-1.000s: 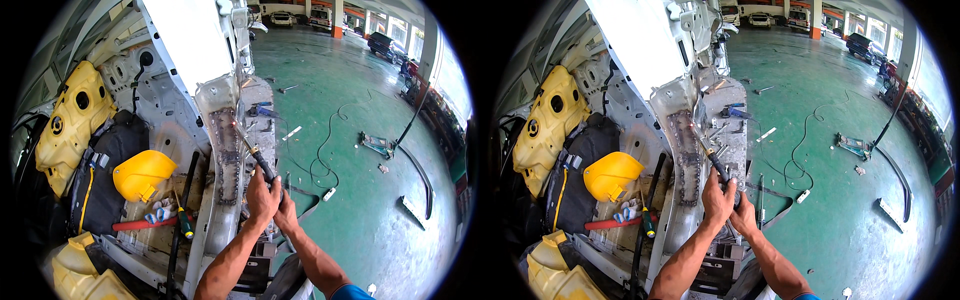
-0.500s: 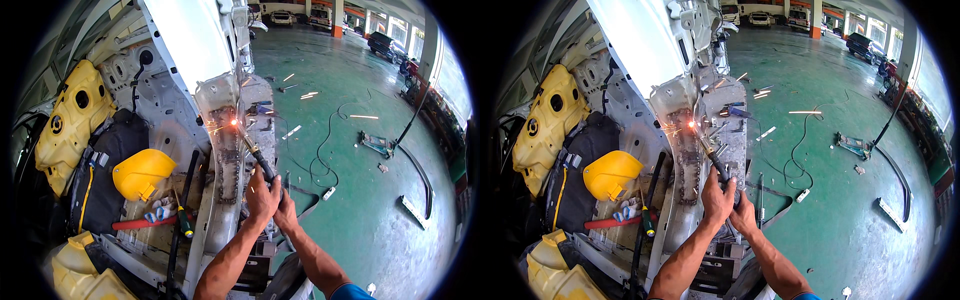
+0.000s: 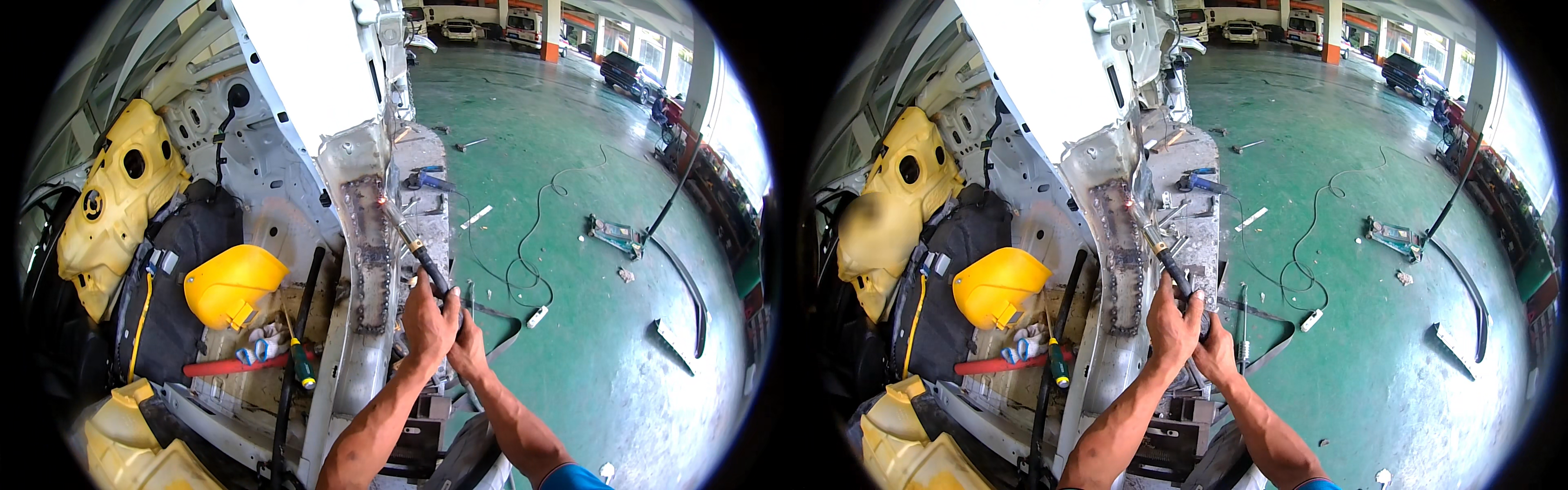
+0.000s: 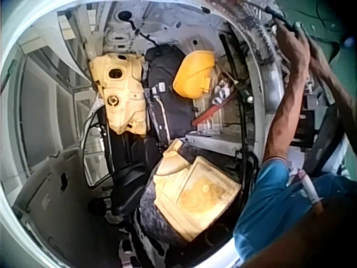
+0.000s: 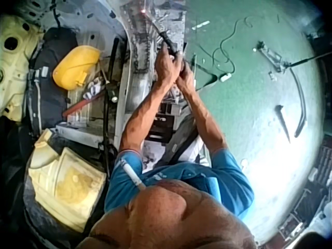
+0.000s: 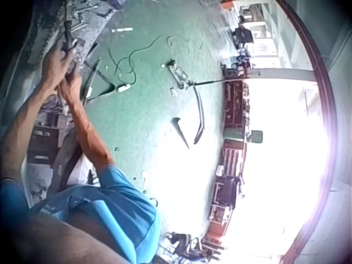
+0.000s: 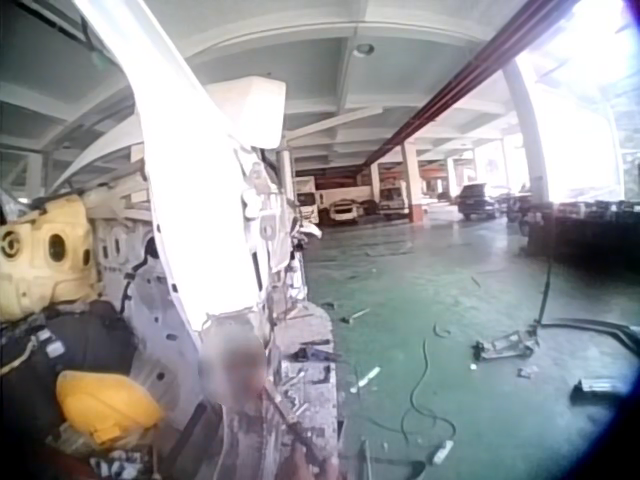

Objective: The person welds a seam on the inner side of a car door frame using a handheld welding torch. The person repeatedly applies the torch along the seam, producing bright sparks and molten metal, while holding the torch with both hands.

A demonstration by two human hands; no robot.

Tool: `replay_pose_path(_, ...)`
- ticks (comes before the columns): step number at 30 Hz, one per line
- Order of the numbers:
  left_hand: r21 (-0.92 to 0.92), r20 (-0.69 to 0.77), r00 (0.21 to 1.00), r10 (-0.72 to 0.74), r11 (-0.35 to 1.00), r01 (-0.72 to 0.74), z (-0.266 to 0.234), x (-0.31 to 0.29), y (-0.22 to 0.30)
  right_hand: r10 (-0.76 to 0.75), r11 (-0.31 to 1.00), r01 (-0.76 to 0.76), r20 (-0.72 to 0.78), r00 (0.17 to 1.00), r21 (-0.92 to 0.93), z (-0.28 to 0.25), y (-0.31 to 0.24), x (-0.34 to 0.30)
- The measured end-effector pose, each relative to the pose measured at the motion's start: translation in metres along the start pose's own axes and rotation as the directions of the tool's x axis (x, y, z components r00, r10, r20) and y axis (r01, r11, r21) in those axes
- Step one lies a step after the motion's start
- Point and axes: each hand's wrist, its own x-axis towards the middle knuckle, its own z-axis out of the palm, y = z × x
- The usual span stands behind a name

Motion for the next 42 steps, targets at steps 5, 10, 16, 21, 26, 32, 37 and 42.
replay_pose_path(5,0.023,-0.026,0.999,0.040,0.999,-0.039,0.001,0.001,-0.004,-0.009,1.000,0.009,0.000,1.000,-0.009,0.002,0.000,0.002)
replay_pose_path(10,0.055,-0.059,0.993,0.101,0.994,-0.098,0.003,0.001,-0.011,0.014,0.999,-0.014,-0.004,1.000,-0.034,0.003,-0.002,0.001)
replay_pose_path(16,0.034,-0.069,0.991,0.113,0.993,-0.111,0.003,0.000,-0.010,0.026,0.999,-0.026,-0.008,1.000,-0.036,0.004,-0.002,0.002)
replay_pose_path(21,0.010,-0.026,0.999,0.034,0.999,-0.034,0.000,0.001,0.000,0.021,0.999,-0.022,0.016,1.000,0.030,0.002,0.002,0.001)
replay_pose_path(26,0.054,-0.051,0.997,0.059,0.997,-0.056,0.003,-0.002,-0.004,0.024,1.000,-0.024,0.010,1.000,-0.006,0.001,0.004,-0.001)
replay_pose_path(32,0.035,-0.019,0.999,0.039,0.999,-0.038,0.002,0.000,-0.002,0.005,1.000,-0.005,0.004,1.000,-0.013,0.000,0.005,0.000)
replay_pose_path(37,-0.003,0.004,1.000,0.022,1.000,-0.022,0.000,0.002,0.000,0.012,1.000,-0.012,0.007,1.000,-0.001,0.001,0.005,0.002)
replay_pose_path(42,0.000,-0.001,1.000,0.002,1.000,-0.002,0.004,0.000,-0.010,0.004,1.000,-0.004,0.017,1.000,-0.008,0.003,0.003,0.002)
